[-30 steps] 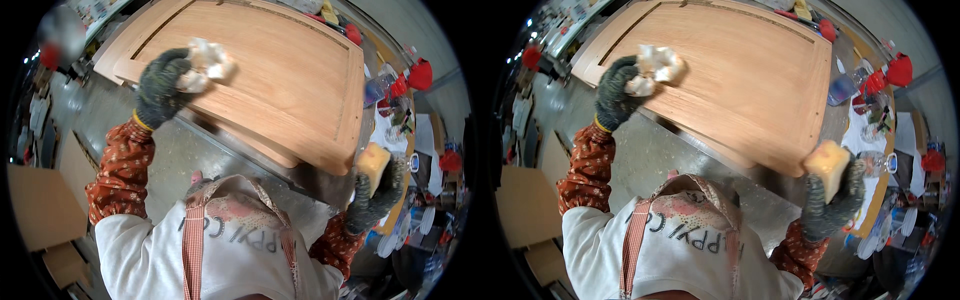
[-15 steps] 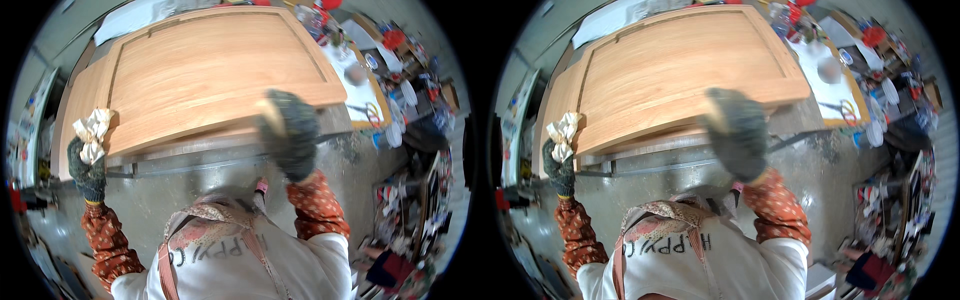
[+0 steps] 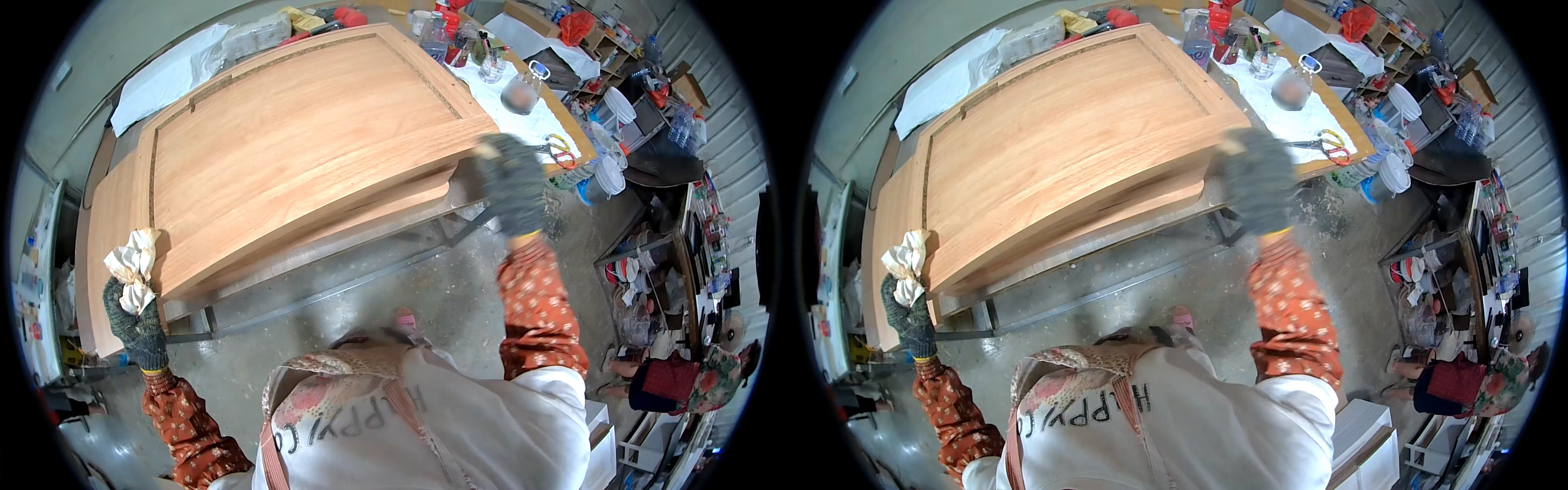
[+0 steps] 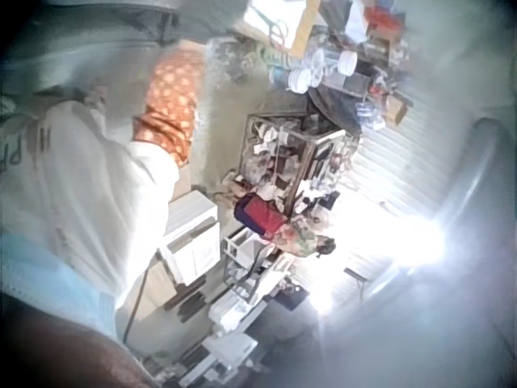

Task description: The person wipes a wooden panel with a cloth, sands the edges and surface using a sanding sponge, and places the panel onto a stack of similar panels.

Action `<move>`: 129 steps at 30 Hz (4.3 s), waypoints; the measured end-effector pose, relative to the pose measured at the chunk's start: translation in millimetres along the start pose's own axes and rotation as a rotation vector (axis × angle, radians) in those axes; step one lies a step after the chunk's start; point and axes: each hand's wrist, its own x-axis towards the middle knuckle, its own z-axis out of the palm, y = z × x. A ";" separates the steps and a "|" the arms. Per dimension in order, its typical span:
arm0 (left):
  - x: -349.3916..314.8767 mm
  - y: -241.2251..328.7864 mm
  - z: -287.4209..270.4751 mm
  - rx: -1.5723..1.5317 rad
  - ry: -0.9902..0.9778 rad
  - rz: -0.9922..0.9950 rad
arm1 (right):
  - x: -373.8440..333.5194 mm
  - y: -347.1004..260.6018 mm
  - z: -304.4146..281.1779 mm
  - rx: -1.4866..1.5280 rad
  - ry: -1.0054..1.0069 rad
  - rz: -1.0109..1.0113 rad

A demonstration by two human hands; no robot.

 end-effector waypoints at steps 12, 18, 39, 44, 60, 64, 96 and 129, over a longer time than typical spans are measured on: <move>4.3 -36.2 -13.4 -0.001 0.060 -0.094 | 15.3 1.5 -3.9 0.160 -0.128 0.074; 18.1 -14.4 2.5 -0.186 0.042 -0.333 | 11.2 -12.3 -0.6 0.150 -0.006 0.270; -83.4 -44.7 -72.1 -0.528 0.310 -0.632 | 12.3 -215.2 38.8 0.150 -0.242 -0.556; -131.5 -57.9 -46.6 -0.627 0.344 -0.619 | 22.6 -269.8 43.2 0.195 -0.254 -0.625; -96.0 -11.4 -20.4 0.469 0.403 -0.378 | 24.7 -195.2 37.9 0.062 -0.458 -0.492; -72.8 16.6 -4.1 -0.095 0.189 -0.130 | 22.6 -58.1 -11.8 0.015 -0.214 -0.239; 34.9 329.5 269.6 0.413 -0.311 0.517 | 90.4 107.3 94.3 0.951 -0.011 0.180; 6.1 97.1 71.3 0.652 -0.244 0.247 | 39.2 -49.6 40.9 0.912 -0.199 -0.019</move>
